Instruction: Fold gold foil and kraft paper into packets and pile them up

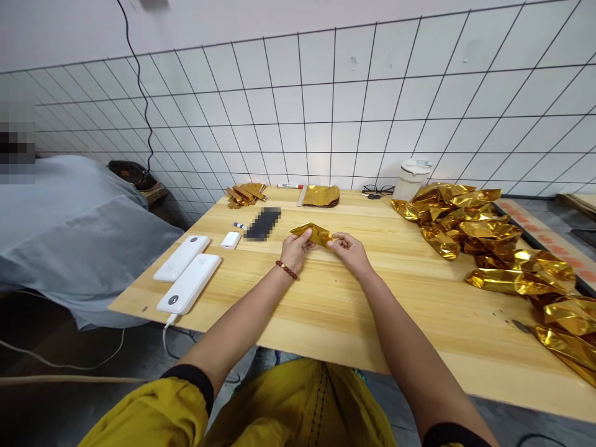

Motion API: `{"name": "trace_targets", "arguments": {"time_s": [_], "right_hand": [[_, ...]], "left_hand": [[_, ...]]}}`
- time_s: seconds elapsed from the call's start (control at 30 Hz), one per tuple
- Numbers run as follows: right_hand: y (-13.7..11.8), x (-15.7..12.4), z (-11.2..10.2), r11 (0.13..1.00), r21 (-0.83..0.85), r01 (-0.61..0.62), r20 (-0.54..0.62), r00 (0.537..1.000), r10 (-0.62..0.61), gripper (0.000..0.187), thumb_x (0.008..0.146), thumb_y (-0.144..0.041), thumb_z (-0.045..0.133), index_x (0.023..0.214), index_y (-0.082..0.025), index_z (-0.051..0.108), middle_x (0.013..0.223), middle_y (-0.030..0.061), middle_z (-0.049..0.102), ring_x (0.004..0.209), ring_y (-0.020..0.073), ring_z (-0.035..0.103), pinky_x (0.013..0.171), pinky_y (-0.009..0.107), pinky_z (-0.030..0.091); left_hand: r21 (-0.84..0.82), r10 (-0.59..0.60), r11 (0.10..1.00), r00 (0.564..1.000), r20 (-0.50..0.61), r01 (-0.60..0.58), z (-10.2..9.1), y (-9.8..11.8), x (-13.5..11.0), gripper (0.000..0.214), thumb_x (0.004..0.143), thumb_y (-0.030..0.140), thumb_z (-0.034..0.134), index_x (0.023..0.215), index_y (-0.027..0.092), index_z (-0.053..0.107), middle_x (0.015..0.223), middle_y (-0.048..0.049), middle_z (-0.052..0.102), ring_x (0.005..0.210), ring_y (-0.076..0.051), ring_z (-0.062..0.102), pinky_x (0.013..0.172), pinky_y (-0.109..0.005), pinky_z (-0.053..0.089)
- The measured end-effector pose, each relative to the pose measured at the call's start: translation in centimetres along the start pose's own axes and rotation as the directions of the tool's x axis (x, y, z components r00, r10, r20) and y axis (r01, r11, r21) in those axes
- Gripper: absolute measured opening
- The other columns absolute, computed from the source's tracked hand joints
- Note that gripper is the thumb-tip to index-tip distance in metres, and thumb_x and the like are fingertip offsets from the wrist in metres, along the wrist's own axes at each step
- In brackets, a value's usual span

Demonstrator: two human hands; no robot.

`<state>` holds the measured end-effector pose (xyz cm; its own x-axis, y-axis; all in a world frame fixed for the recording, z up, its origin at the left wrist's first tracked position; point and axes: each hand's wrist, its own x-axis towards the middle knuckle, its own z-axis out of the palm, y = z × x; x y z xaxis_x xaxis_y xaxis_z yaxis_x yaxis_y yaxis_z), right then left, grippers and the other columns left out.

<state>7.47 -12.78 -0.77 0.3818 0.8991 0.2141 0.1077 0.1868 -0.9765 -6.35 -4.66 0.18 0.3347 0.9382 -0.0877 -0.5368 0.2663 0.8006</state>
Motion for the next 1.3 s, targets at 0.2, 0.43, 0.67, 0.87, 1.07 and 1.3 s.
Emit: {"name": "trace_targets", "arguments": {"time_s": [0.2, 0.43, 0.67, 0.87, 1.07, 1.3], "right_hand": [[0.1, 0.1, 0.1, 0.998, -0.054, -0.028, 0.04, 0.999, 0.03, 0.039, 0.065, -0.056, 0.072, 0.074, -0.019, 0.065, 0.062, -0.0016, 0.06, 0.056, 0.0116, 0.049, 0.057, 0.026, 0.04], [0.3, 0.3, -0.4, 0.997, 0.034, -0.072, -0.061, 0.995, 0.074, 0.041, 0.065, -0.058, 0.072, 0.066, -0.019, 0.059, 0.057, -0.0026, 0.055, 0.051, 0.0093, 0.043, 0.052, 0.024, 0.036], [0.3, 0.3, -0.4, 0.997, 0.053, -0.061, -0.129, 0.989, 0.067, 0.044, 0.074, -0.059, 0.065, 0.058, -0.019, 0.052, 0.052, -0.0024, 0.051, 0.048, 0.0079, 0.04, 0.049, 0.022, 0.034], [0.4, 0.6, -0.7, 0.985, 0.159, -0.075, -0.166, 0.981, 0.101, 0.039, 0.075, -0.049, 0.066, 0.057, -0.019, 0.048, 0.049, -0.0041, 0.047, 0.043, 0.0065, 0.037, 0.044, 0.021, 0.03], [-0.2, 0.9, -1.2, 0.921, 0.345, -0.183, -0.158, 0.955, 0.249, 0.035, 0.067, -0.042, 0.071, 0.056, -0.02, 0.047, 0.045, -0.005, 0.045, 0.039, 0.0058, 0.035, 0.038, 0.02, 0.028], [-0.2, 1.0, -1.3, 0.933, 0.338, -0.125, -0.233, 0.949, 0.211, 0.047, 0.066, -0.056, 0.074, 0.057, -0.021, 0.043, 0.05, -0.0044, 0.049, 0.043, 0.0071, 0.04, 0.041, 0.021, 0.035]], "left_hand": [[-0.019, -0.028, 0.999, 1.0, 0.01, 0.028, -0.2, 0.4, 0.1, 0.041, 0.049, 0.034, 0.088, 0.078, 0.012, 0.07, 0.074, -0.0043, 0.07, 0.063, -0.012, 0.062, 0.062, -0.025, 0.047], [0.021, -0.005, 1.0, 1.0, 0.029, 0.005, -0.8, 0.6, 0.5, 0.039, 0.046, 0.03, 0.088, 0.072, 0.012, 0.065, 0.066, -0.0005, 0.066, 0.054, -0.008, 0.058, 0.057, -0.023, 0.043], [0.247, 0.097, 0.965, 0.995, -0.008, -0.092, -0.9, 0.8, 0.6, 0.036, 0.055, 0.043, 0.082, 0.058, 0.014, 0.061, 0.054, 0.0003, 0.06, 0.05, -0.01, 0.056, 0.054, -0.023, 0.044], [0.319, 0.168, 0.922, 0.97, 0.176, -0.217, -1.5, 0.7, 1.0, 0.062, 0.055, 0.04, 0.085, 0.11, 0.018, 0.066, 0.092, -0.0067, 0.07, 0.078, -0.017, 0.065, 0.077, -0.032, 0.053], [0.338, 0.241, 0.846, 0.861, 0.448, -0.413, -1.9, 0.4, 1.2, 0.043, 0.055, 0.032, 0.085, 0.094, 0.019, 0.074, 0.128, -0.0131, 0.059, 0.114, -0.027, 0.058, 0.094, -0.038, 0.049], [0.408, 0.237, 0.864, 0.953, 0.19, -0.296, -1.6, 0.4, 1.4, 0.026, 0.059, 0.036, 0.08, 0.076, 0.017, 0.073, 0.074, -0.0046, 0.071, 0.056, -0.011, 0.06, 0.062, -0.028, 0.05]]}}
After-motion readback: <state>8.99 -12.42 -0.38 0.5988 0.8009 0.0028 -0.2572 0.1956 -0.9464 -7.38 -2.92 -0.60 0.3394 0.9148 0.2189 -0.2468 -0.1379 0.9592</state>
